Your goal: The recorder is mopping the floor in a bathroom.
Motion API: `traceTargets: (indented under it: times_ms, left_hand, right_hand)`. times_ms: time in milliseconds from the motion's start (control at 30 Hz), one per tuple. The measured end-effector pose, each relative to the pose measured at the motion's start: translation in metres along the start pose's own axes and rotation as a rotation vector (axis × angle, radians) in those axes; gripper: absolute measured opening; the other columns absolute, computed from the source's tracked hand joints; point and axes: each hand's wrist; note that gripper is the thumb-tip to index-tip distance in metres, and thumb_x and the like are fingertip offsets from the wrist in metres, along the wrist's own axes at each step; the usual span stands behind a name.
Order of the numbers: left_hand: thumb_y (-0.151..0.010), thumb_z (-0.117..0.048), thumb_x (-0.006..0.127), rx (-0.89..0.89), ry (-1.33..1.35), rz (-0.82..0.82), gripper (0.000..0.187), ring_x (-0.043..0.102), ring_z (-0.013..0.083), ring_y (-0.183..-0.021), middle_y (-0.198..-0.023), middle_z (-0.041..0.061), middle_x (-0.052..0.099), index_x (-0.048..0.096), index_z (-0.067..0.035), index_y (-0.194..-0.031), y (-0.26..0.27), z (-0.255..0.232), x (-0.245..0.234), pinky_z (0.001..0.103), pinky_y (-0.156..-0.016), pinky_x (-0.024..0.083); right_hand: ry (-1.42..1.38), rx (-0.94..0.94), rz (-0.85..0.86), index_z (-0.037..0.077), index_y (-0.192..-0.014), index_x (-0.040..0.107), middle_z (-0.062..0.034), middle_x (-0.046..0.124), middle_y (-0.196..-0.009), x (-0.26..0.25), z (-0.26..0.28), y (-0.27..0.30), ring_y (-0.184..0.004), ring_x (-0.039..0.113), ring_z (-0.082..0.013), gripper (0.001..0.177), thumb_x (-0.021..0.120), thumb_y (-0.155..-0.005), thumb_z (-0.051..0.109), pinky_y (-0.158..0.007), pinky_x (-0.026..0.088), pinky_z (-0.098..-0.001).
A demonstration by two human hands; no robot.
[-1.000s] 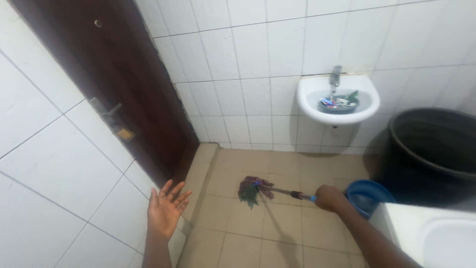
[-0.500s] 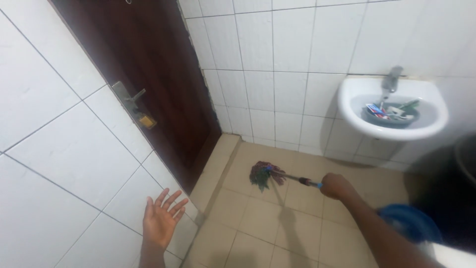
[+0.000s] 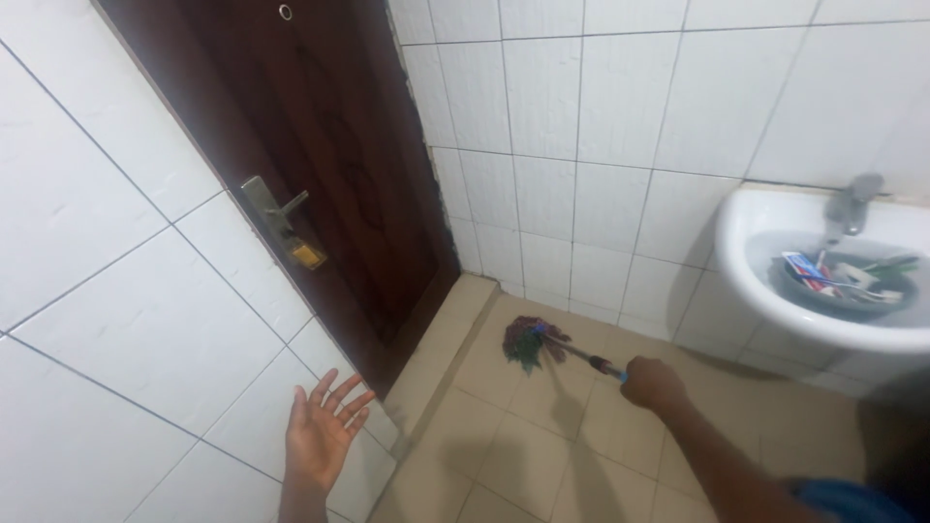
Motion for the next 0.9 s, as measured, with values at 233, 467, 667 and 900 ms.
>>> traceTargets:
  times_ms: [233,467,667,900]
  left_hand:
    - [-0.100,-0.060,0.028,-0.003,-0.024,-0.072,0.075,0.057,0.0388,-0.124,-0.146,0.022,0.053,0.036,-0.007,-0.153,0.000,0.001,-0.021,0.046,-0.102,0.042]
    - [-0.101,-0.060,0.030,0.005,0.000,-0.137,0.075,0.056,0.0410,-0.124,-0.145,0.024,0.052,0.036,-0.006,-0.153,0.008,0.004,-0.046,0.047,-0.101,0.043]
    - [-0.099,-0.062,0.030,0.004,0.051,-0.130,0.076,0.054,0.0419,-0.126,-0.146,0.023,0.051,0.038,-0.008,-0.152,-0.003,0.014,-0.086,0.049,-0.101,0.042]
    - [-0.098,-0.064,0.031,-0.043,0.111,-0.109,0.075,0.053,0.0442,-0.126,-0.146,0.023,0.050,0.039,-0.010,-0.150,-0.020,0.032,-0.113,0.051,-0.100,0.041]
  right_hand:
    - [-0.040,0.013,0.037,0.012,-0.111,0.075,-0.0168,0.076,-0.112,0.023,-0.006,-0.037,-0.109,0.072,-0.0361,0.029,0.067,-0.084,0.018,-0.097,0.058,-0.0469]
    - [0.007,0.036,0.109,0.012,-0.115,0.072,-0.0139,0.075,-0.116,0.025,0.001,-0.075,-0.112,0.072,-0.0328,0.028,0.066,-0.089,0.018,-0.097,0.058,-0.0483]
    - [0.064,-0.021,0.066,0.012,-0.113,0.075,-0.0142,0.077,-0.116,0.029,0.005,-0.097,-0.113,0.073,-0.0327,0.028,0.068,-0.087,0.021,-0.098,0.058,-0.0467]
    - [0.025,0.011,0.084,0.018,-0.122,0.072,-0.0133,0.073,-0.122,0.050,-0.020,-0.063,-0.115,0.070,-0.0331,0.033,0.064,-0.090,0.018,-0.101,0.056,-0.0481]
Point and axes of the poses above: each hand's wrist, its own y-axis away from the middle knuckle, its own x-axis out of the palm, z = x × y
